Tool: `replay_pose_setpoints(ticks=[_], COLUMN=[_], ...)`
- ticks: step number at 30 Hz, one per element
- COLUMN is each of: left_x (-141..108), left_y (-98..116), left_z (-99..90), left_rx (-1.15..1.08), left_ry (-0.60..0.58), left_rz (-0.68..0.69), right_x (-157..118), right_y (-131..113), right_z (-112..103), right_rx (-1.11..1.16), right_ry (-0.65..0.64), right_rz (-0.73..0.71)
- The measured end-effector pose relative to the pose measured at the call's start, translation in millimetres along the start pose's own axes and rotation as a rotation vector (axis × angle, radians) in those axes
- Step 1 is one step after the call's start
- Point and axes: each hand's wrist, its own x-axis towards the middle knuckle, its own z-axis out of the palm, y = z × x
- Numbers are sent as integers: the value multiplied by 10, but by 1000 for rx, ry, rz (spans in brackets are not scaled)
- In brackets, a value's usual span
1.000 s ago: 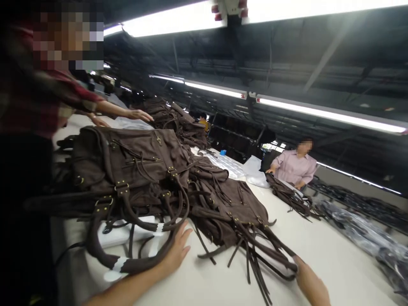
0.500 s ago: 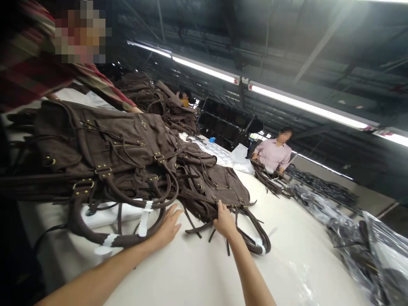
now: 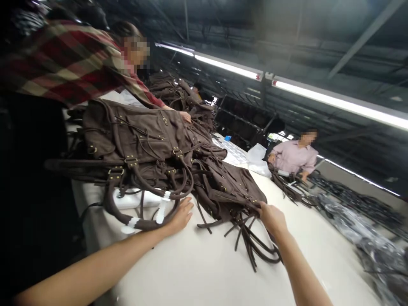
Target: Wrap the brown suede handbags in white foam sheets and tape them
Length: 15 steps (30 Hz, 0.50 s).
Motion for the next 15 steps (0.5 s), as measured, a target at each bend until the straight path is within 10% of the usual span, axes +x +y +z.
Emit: replay_pose_setpoints(ticks=[6, 12, 15], left_x=[93, 45, 43], left_y=[115, 421, 768], left_z=[-95, -219, -279], left_rx=[-76, -157, -126], left_ry=[3, 2, 39], left_rz=[2, -15, 28], right_x=[-1005, -1635, -1634], right_y=[1040, 961, 848], right_z=[-383, -346, -326], right_rx=[-227, 98, 237], right_ry=[105, 226, 90], right_rz=[257, 561, 498])
